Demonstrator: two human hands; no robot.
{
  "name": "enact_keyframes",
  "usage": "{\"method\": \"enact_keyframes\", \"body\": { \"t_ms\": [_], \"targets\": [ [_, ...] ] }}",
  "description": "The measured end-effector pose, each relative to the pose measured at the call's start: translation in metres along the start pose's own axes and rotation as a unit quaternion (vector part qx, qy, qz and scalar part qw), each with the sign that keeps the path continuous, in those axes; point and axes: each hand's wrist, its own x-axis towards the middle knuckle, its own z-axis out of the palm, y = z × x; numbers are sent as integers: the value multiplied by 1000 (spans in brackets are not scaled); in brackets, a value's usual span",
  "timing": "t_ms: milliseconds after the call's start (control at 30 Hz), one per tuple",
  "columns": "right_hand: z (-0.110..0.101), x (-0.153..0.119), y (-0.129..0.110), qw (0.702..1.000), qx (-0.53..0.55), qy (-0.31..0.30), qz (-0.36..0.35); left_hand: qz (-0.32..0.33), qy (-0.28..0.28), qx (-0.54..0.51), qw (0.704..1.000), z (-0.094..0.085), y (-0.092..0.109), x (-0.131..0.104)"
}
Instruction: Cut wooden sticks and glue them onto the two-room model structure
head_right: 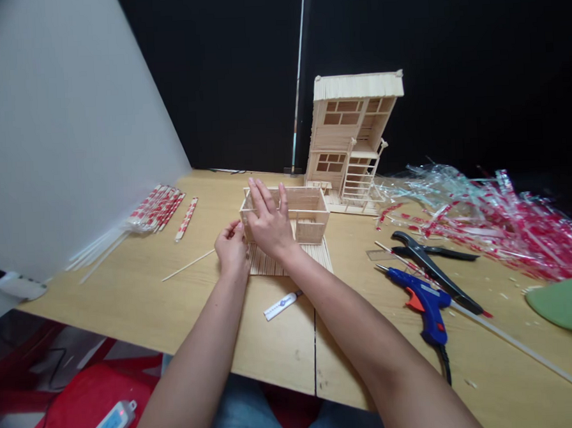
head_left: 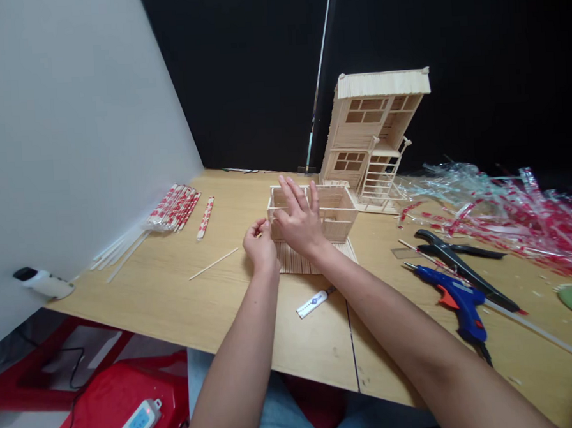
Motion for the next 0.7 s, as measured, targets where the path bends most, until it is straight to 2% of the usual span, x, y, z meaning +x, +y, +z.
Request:
{"method": "enact_keyframes", "body": {
  "t_ms": [133,367,700],
  "targets": [
    [6,-1,3,998,-54,27,-24,19,19,-23,999,3,-1,1],
    [23,0,11,991,-66,102,-52,17,20,-54,998,3,-7,3],
    [23,1,13,990,-78,96,-64,15,21,-62,998,3,-10,5]
  ]
}}
